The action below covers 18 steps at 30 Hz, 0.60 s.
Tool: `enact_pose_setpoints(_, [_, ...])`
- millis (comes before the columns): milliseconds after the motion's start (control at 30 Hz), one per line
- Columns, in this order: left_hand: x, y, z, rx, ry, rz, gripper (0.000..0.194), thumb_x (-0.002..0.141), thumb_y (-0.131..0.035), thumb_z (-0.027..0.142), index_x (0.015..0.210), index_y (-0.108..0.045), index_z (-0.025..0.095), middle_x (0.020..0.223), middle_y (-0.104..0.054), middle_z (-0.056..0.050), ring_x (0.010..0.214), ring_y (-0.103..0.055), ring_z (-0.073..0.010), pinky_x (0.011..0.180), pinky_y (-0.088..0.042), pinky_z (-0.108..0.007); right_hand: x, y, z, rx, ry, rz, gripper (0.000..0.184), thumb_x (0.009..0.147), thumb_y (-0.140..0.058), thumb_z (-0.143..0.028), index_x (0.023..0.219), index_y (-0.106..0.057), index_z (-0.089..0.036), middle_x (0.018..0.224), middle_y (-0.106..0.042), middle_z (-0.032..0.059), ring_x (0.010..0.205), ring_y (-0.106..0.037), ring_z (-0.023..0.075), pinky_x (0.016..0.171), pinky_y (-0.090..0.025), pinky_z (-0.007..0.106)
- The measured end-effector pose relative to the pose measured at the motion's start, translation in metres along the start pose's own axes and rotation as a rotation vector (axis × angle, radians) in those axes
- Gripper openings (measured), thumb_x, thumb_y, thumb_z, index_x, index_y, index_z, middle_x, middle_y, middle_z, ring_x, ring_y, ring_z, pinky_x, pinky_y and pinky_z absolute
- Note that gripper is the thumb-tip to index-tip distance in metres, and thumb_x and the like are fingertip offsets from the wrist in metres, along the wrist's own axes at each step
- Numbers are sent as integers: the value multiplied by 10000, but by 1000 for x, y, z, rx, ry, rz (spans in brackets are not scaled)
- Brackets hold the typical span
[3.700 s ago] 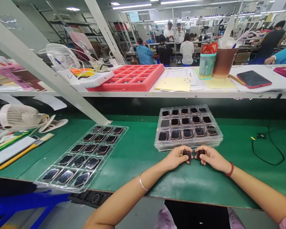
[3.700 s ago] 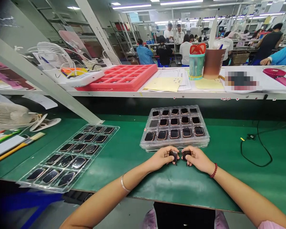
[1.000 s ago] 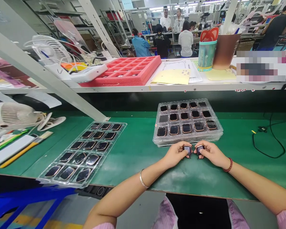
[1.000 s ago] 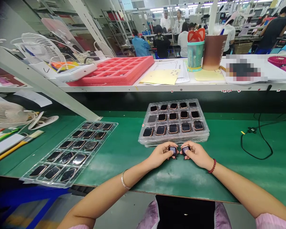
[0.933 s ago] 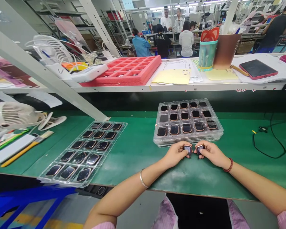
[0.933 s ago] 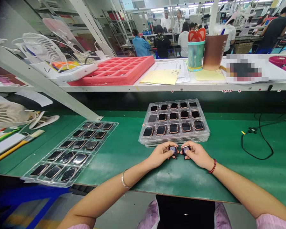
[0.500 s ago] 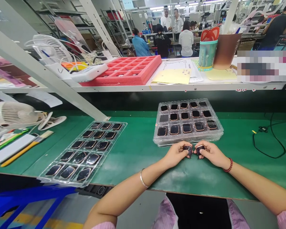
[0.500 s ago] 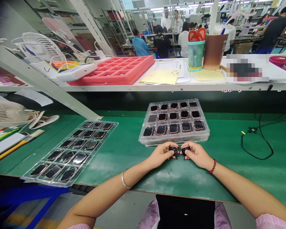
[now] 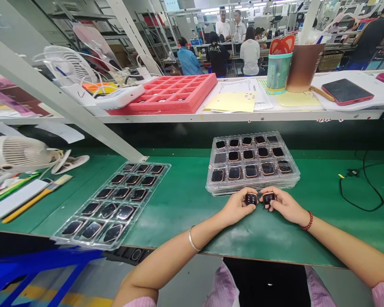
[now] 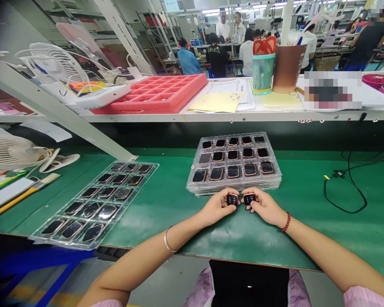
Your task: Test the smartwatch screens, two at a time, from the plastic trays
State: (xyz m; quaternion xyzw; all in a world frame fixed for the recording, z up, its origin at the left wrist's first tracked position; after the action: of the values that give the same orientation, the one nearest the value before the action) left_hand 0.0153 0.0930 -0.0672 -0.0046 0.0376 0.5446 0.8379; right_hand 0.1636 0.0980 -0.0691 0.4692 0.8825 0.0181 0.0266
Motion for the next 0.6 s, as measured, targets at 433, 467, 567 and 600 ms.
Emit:
enact_pose_setpoints(433, [0,0,1,5,-8,-1,263,706,-560,127,968,-549,150,845,-617,-34,733,-568,-127,681,-457,-254,-1,-4,-3,-27,1,-56,297,809,-470,-145,1095,-518,-208,984,-632,55,753,-617,147,660,-503,285])
enact_pose_setpoints(467, [0,0,1,8,-4,-2,227,715,-566,147,942,-552,146,820,-613,-33,710,-559,-124,665,-455,-254,-1,-4,-3,-33,-4,-65,300,818,-461,-150,1107,-519,-206,992,-634,58,750,-620,146,656,-502,284])
enact_pose_setpoints(567, [-1,0,3,15,-6,2,223,718,-573,155,940,-550,142,813,-605,-33,707,-557,-122,656,-449,-249,-1,-4,-3,-31,5,-70,341,795,-488,-134,1125,-521,-212,1004,-633,54,761,-624,145,676,-504,285])
enact_pose_setpoints(600, [-1,0,3,17,-8,4,255,711,-585,152,963,-544,145,830,-605,-34,719,-561,-122,665,-452,-249,-1,-4,-4,-25,12,-65,362,781,-504,-125,1132,-518,-216,1008,-629,50,768,-625,145,685,-505,285])
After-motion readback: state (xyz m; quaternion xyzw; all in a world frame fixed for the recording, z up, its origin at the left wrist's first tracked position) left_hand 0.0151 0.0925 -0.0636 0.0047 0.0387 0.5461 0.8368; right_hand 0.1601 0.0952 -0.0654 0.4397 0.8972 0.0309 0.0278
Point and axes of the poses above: each hand's wrist, its own x-axis towards the middle knuckle, its own y-axis out of the back of the hand, z = x × y, the point moved 6 cm from there along x, towards the middle knuckle
